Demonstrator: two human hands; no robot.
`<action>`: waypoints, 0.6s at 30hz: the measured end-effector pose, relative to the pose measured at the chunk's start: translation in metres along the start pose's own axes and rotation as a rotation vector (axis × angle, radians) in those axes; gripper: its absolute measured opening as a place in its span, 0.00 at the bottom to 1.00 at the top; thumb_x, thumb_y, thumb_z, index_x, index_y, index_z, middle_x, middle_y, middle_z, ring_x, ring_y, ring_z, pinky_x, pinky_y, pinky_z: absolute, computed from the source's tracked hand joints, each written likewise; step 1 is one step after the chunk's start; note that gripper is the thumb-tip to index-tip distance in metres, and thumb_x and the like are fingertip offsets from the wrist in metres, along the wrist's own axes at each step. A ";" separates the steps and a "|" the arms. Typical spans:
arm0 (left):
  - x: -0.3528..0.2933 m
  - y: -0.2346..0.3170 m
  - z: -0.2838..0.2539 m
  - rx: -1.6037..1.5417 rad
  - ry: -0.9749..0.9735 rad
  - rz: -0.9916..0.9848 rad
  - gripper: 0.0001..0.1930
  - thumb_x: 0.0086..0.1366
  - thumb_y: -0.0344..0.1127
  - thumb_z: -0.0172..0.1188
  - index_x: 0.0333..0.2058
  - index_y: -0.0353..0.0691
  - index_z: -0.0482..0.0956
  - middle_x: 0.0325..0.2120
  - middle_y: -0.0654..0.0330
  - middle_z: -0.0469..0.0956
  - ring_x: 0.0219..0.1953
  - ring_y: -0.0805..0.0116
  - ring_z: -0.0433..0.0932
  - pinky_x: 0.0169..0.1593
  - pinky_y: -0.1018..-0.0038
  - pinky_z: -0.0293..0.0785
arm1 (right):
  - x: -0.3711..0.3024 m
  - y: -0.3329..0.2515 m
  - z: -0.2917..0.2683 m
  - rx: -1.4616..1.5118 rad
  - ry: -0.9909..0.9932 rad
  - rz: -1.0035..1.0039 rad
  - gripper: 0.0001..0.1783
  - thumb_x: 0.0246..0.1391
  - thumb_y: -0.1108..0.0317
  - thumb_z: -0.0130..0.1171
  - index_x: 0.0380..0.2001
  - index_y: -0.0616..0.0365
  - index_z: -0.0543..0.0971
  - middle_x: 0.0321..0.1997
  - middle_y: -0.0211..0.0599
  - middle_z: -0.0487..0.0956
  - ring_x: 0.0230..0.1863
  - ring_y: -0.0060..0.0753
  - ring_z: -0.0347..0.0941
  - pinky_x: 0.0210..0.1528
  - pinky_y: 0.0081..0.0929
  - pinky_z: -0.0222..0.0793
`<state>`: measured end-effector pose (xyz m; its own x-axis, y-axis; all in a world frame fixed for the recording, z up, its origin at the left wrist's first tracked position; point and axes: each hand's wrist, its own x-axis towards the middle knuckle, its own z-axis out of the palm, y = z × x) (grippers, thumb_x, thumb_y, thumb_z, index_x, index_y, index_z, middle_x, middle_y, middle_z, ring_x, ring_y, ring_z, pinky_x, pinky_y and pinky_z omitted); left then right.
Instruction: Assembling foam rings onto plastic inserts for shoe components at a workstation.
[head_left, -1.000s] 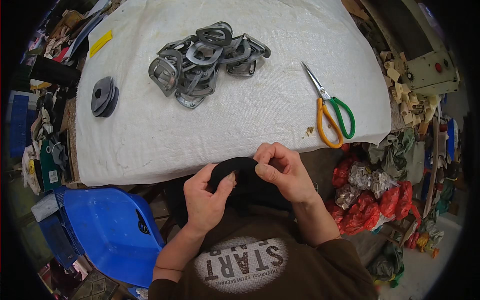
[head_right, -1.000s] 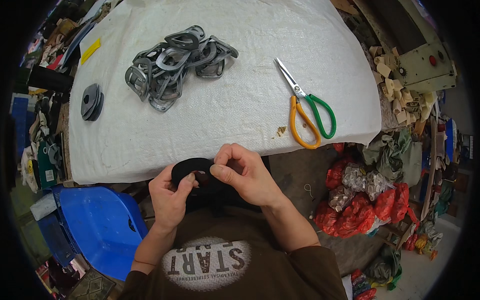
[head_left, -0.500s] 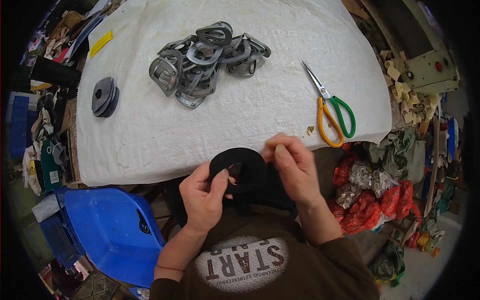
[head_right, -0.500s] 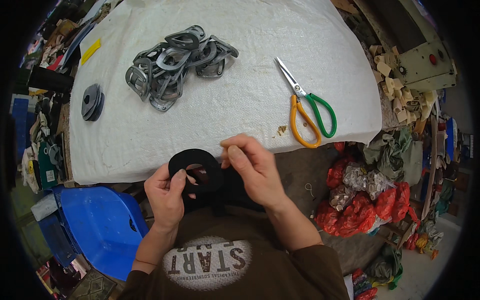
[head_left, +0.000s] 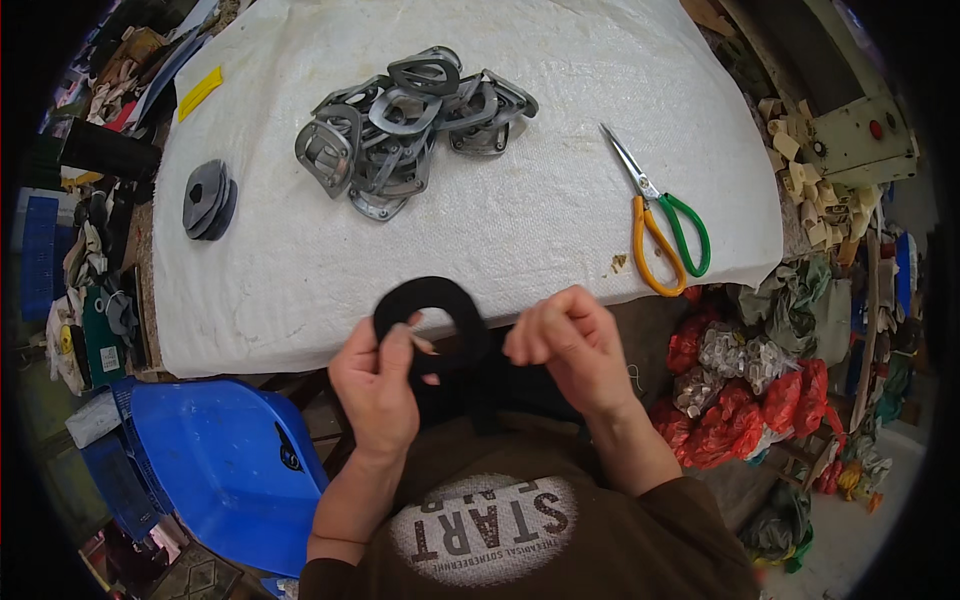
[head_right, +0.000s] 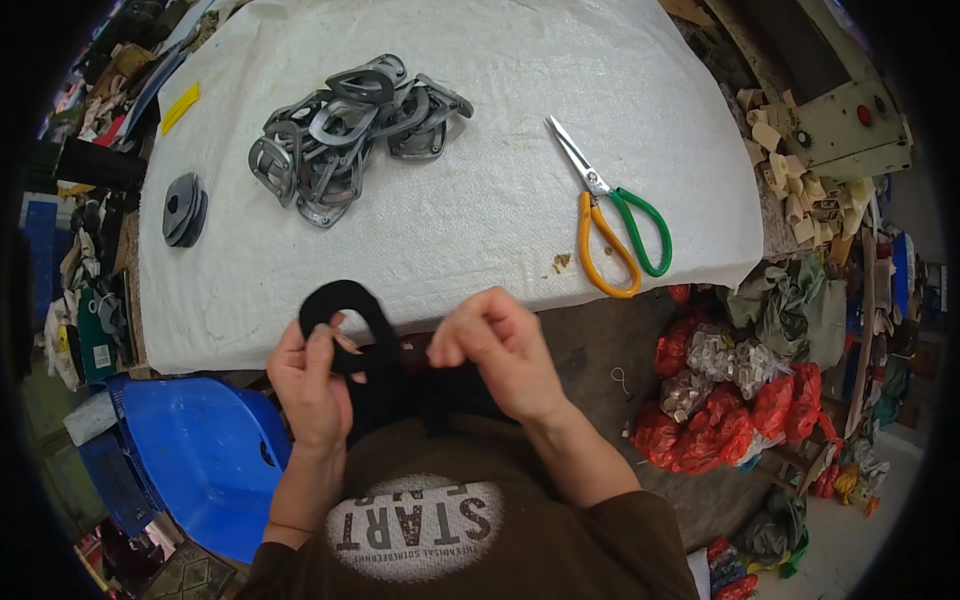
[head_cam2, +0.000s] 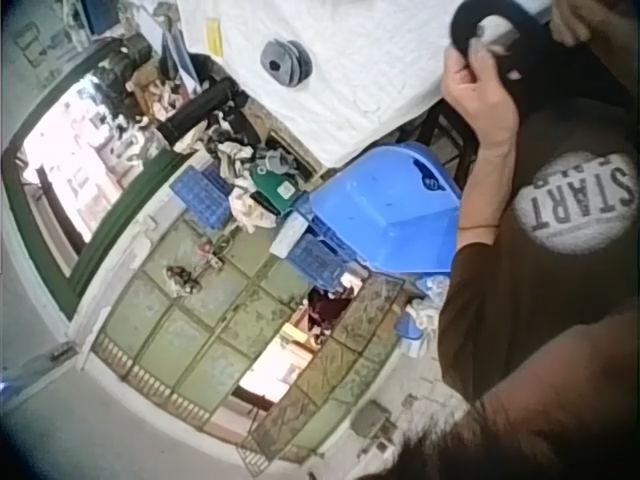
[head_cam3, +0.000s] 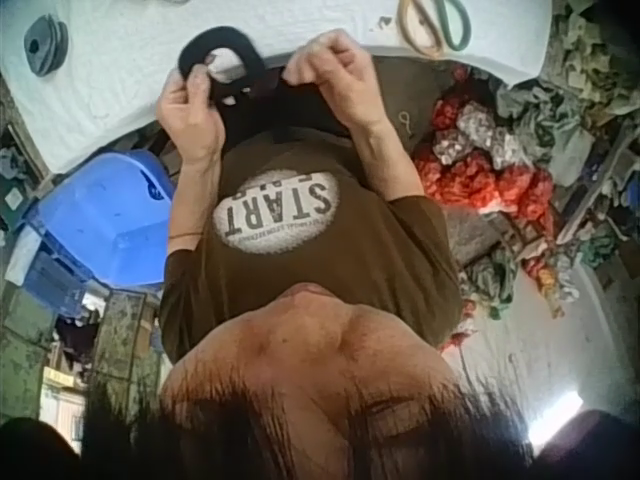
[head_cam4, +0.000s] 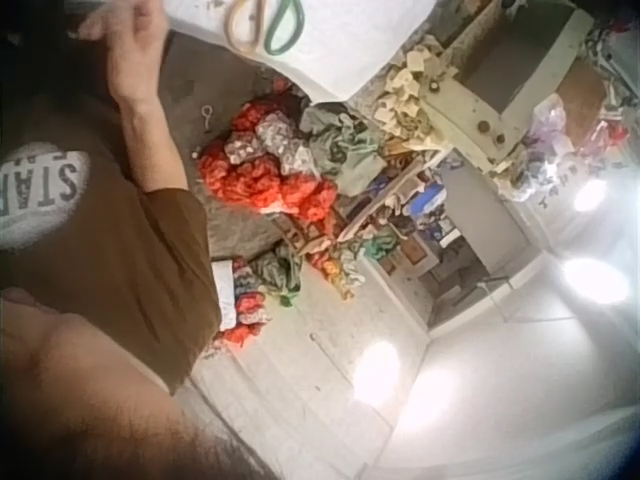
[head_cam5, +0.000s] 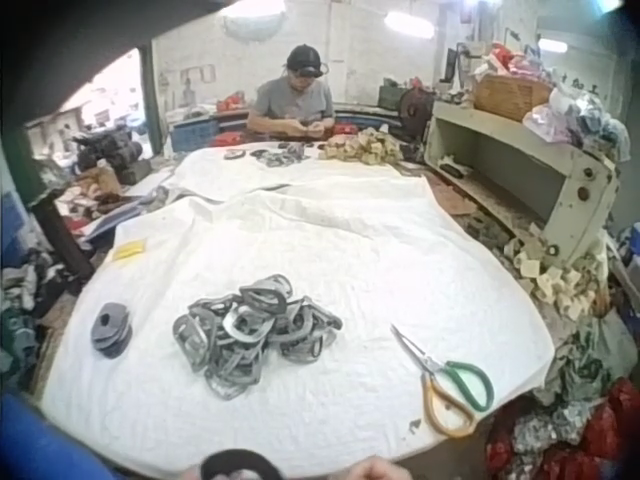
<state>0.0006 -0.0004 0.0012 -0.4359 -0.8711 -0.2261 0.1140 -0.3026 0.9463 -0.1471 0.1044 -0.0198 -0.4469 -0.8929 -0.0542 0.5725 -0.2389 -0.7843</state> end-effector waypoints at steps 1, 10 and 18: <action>-0.003 0.002 0.005 0.048 -0.043 0.005 0.10 0.63 0.32 0.51 0.36 0.30 0.74 0.22 0.62 0.74 0.21 0.80 0.71 0.21 0.84 0.69 | -0.001 0.003 0.003 -0.167 -0.026 0.005 0.08 0.60 0.66 0.46 0.32 0.60 0.66 0.30 0.36 0.71 0.31 0.21 0.63 0.37 0.22 0.62; -0.008 -0.001 0.008 0.089 -0.134 0.015 0.09 0.64 0.33 0.52 0.34 0.32 0.74 0.23 0.63 0.74 0.24 0.81 0.70 0.24 0.86 0.68 | -0.004 0.003 0.010 -0.412 -0.047 -0.024 0.08 0.57 0.67 0.53 0.30 0.60 0.68 0.30 0.30 0.71 0.31 0.16 0.62 0.34 0.16 0.59; -0.004 -0.006 0.006 -0.060 -0.218 -0.024 0.11 0.64 0.35 0.51 0.35 0.31 0.75 0.23 0.63 0.74 0.22 0.81 0.69 0.22 0.86 0.65 | 0.000 0.013 0.008 -0.017 -0.124 0.066 0.08 0.56 0.67 0.53 0.30 0.60 0.69 0.33 0.39 0.74 0.36 0.29 0.69 0.42 0.28 0.66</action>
<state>-0.0037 0.0069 -0.0027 -0.6210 -0.7612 -0.1871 0.1513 -0.3506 0.9242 -0.1341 0.0981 -0.0252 -0.3193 -0.9471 -0.0304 0.5862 -0.1722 -0.7917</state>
